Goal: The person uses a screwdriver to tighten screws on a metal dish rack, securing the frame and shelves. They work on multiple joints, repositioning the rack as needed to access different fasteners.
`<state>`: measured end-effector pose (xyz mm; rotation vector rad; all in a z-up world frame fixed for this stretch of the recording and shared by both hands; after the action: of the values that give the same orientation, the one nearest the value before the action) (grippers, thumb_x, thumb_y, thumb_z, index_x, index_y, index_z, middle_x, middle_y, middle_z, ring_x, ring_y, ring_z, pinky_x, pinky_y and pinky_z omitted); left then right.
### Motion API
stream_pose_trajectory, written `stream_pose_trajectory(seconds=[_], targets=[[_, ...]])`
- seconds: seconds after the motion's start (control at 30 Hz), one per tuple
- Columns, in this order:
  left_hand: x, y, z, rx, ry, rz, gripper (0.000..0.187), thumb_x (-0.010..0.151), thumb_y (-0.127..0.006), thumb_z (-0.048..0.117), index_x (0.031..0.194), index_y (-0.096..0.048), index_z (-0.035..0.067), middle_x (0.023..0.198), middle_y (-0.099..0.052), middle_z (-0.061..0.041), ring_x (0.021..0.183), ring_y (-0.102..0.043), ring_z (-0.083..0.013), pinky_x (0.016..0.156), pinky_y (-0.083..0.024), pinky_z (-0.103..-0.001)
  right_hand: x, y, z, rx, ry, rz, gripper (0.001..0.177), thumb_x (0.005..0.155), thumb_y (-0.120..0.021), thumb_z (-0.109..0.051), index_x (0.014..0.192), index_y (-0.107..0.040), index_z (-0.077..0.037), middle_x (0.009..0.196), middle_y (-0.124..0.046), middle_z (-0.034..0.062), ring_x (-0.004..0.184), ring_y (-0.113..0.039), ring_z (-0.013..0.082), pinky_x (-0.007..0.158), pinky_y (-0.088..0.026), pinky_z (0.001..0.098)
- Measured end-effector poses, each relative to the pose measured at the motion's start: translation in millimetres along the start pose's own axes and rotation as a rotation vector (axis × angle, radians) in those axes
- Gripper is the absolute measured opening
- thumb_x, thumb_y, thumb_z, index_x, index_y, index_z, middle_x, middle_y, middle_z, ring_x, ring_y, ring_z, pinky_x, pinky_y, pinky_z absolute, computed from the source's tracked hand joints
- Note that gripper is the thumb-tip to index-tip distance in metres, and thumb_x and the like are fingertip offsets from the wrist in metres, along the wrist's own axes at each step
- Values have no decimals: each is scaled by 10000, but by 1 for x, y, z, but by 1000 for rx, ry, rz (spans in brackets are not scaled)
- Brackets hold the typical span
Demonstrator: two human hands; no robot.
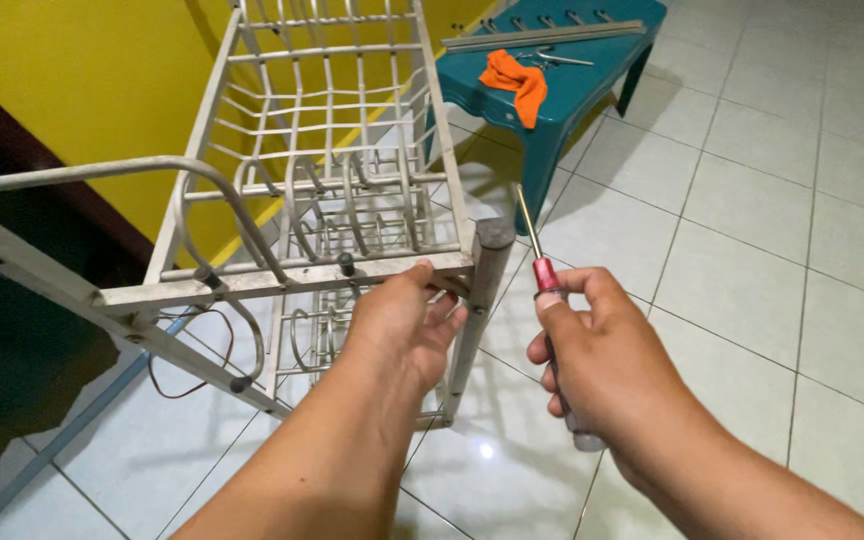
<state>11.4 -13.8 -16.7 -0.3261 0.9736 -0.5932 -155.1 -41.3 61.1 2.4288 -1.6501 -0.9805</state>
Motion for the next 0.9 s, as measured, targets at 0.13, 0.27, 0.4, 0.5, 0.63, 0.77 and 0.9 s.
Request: stream_pose_trajectory(seconds=[0.13, 0.27, 0.4, 0.5, 0.63, 0.77, 0.9], targets=[[-6, 0, -1, 73, -41, -19, 322, 989, -560, 167, 1294, -558, 65, 1330, -598, -119, 1216, -577, -301, 1051, -483, -515, -19, 0, 20, 21, -71, -23, 297, 1021, -545, -281, 1290, -529, -155, 829, -647, 95, 599, -568, 183, 492, -495, 363], [-14, 1, -7, 280, -52, -12, 377, 934, -557, 50, 1311, -574, 47, 1340, -583, -99, 1238, -567, -316, 1090, -451, -558, -27, 0, 35, -2, -118, -59, 290, 992, -579, -292, 1244, -554, -149, 805, -656, 96, 567, -570, 191, 475, -496, 377], [-12, 2, -12, 371, -74, -4, 394, 954, -533, 57, 1348, -527, 40, 1374, -542, -109, 1255, -551, -330, 1113, -442, -547, -34, -3, 45, -107, -176, -162, 302, 1013, -542, -306, 1281, -545, -167, 828, -673, 85, 566, -572, 188, 472, -474, 346], [-8, 1, -16, 390, -32, -10, 404, 940, -513, 22, 1343, -524, 46, 1375, -546, -114, 1249, -574, -300, 1104, -460, -557, -37, -3, 46, -78, -244, -184, 309, 1013, -560, -393, 1203, -603, -152, 789, -646, 91, 564, -553, 185, 484, -472, 362], [-7, 5, -30, 415, -7, -62, 391, 991, -461, 86, 1377, -501, 43, 1359, -548, -139, 1275, -545, -303, 1122, -422, -557, -39, -3, 47, -58, -251, -209, 322, 1018, -550, -410, 1177, -598, -135, 797, -641, 81, 577, -545, 174, 497, -472, 353], [-2, 3, -34, 370, -18, -45, 427, 1016, -401, 119, 1439, -437, 73, 1332, -563, -161, 1271, -546, -312, 1127, -401, -562, -38, -7, 52, -53, -267, -220, 327, 1020, -555, -419, 1161, -587, -125, 794, -630, 76, 584, -540, 168, 502, -469, 351], [-1, 0, -35, 366, 2, -68, 548, 953, -453, -9, 1474, -393, 150, 1256, -577, -119, 1166, -595, -294, 1128, -399, -553, -36, -14, 50, -51, -268, -205, 322, 1018, -560, -427, 1159, -582, -138, 789, -624, 79, 580, -534, 168, 498, -457, 353]])
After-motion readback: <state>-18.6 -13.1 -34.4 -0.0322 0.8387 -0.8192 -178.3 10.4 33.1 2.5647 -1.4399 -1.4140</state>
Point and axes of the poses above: each hand's wrist, its own x-axis towards the middle knuckle, its own y-axis out of the back of the hand, z = x × y, the point moved 2 cm from there along x, towards the middle knuckle
